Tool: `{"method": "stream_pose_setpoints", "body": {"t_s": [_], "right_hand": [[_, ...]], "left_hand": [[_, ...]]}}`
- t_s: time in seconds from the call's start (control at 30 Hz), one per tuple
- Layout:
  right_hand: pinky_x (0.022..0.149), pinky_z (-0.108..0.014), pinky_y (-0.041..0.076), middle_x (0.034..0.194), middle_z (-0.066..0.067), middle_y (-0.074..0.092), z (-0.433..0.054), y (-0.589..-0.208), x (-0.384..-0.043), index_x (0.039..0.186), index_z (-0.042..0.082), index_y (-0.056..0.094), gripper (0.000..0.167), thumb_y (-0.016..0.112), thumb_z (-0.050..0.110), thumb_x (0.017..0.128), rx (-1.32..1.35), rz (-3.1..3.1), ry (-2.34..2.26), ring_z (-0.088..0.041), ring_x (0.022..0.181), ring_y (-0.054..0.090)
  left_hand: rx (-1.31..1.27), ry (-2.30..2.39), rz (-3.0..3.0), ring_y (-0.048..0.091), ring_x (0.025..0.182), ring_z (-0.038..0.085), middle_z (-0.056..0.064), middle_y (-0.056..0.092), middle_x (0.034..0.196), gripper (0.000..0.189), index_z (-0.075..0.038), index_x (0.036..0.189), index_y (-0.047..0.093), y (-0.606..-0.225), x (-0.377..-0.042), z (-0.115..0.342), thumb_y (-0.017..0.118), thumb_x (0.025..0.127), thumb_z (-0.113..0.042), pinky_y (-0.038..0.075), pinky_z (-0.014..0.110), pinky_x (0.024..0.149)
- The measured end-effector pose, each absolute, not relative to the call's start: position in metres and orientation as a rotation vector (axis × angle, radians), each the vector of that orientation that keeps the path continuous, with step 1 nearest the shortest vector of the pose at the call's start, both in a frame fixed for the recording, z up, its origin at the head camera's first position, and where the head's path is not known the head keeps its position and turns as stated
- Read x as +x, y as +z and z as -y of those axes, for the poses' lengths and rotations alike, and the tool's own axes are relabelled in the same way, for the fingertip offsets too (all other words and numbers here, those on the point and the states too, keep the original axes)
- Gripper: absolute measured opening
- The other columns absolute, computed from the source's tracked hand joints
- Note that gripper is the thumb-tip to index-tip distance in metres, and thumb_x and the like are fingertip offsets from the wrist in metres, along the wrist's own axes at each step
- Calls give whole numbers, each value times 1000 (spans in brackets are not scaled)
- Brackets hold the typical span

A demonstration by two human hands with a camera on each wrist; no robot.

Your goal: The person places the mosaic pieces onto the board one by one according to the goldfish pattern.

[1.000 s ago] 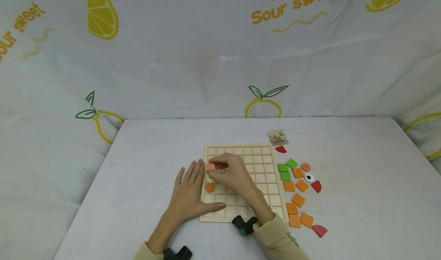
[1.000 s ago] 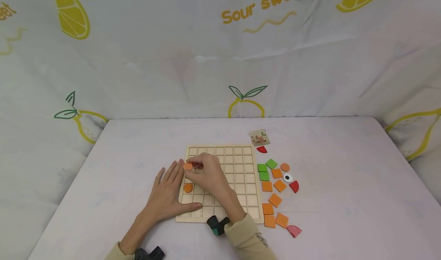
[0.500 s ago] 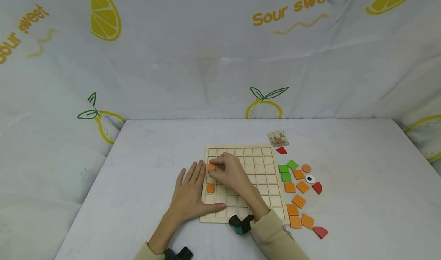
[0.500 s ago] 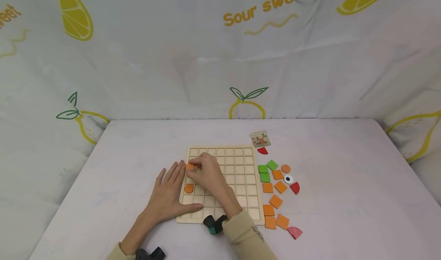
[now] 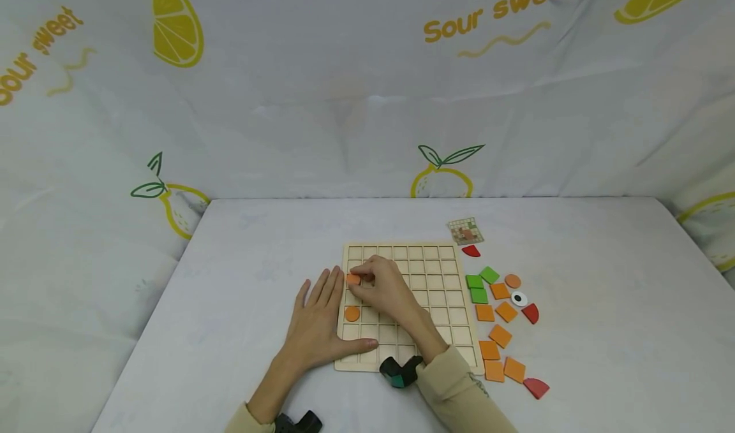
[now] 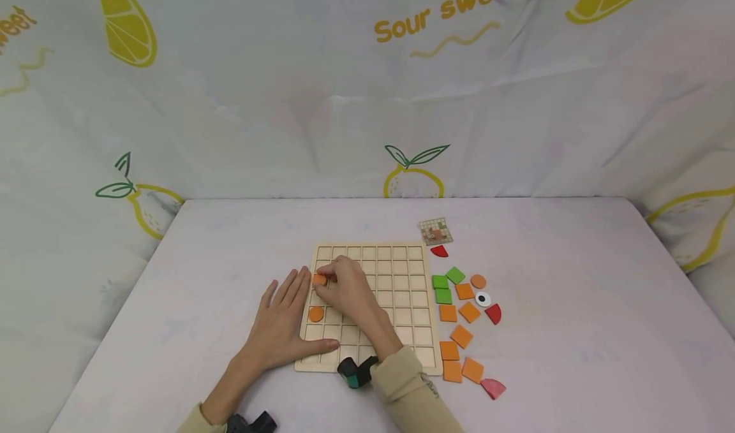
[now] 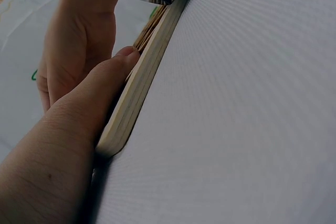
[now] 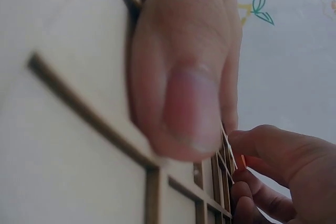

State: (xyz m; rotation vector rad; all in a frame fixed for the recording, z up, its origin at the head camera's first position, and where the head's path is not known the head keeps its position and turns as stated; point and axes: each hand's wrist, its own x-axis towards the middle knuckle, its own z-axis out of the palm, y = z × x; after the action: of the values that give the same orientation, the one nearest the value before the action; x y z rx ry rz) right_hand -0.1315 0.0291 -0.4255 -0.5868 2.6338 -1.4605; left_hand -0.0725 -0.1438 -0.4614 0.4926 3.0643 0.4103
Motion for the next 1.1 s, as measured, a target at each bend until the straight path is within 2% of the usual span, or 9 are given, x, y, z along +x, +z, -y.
{"method": "stream_pose_setpoints", "body": {"t_s": [0.7, 1.1], "right_hand": [[70, -21, 43, 92, -11, 66, -26, -426, -132, 112, -4, 77, 27, 78, 3, 86, -586, -2696, -1318, -15, 79, 52], [73, -22, 49, 92, -12, 69, -28, -422, -130, 115, -2, 76, 30, 76, 4, 86, -601, -2702, -1307, -16, 82, 59]], "left_hand": [[487, 413, -3061, 12, 162, 26, 7, 13, 173, 135, -6, 164, 13, -461, -73, 143, 53, 70, -95, 8, 56, 129], [484, 420, -3062, 13, 162, 27, 8, 13, 173, 135, -6, 164, 13, -461, -73, 143, 56, 70, -93, 7, 55, 129]]}}
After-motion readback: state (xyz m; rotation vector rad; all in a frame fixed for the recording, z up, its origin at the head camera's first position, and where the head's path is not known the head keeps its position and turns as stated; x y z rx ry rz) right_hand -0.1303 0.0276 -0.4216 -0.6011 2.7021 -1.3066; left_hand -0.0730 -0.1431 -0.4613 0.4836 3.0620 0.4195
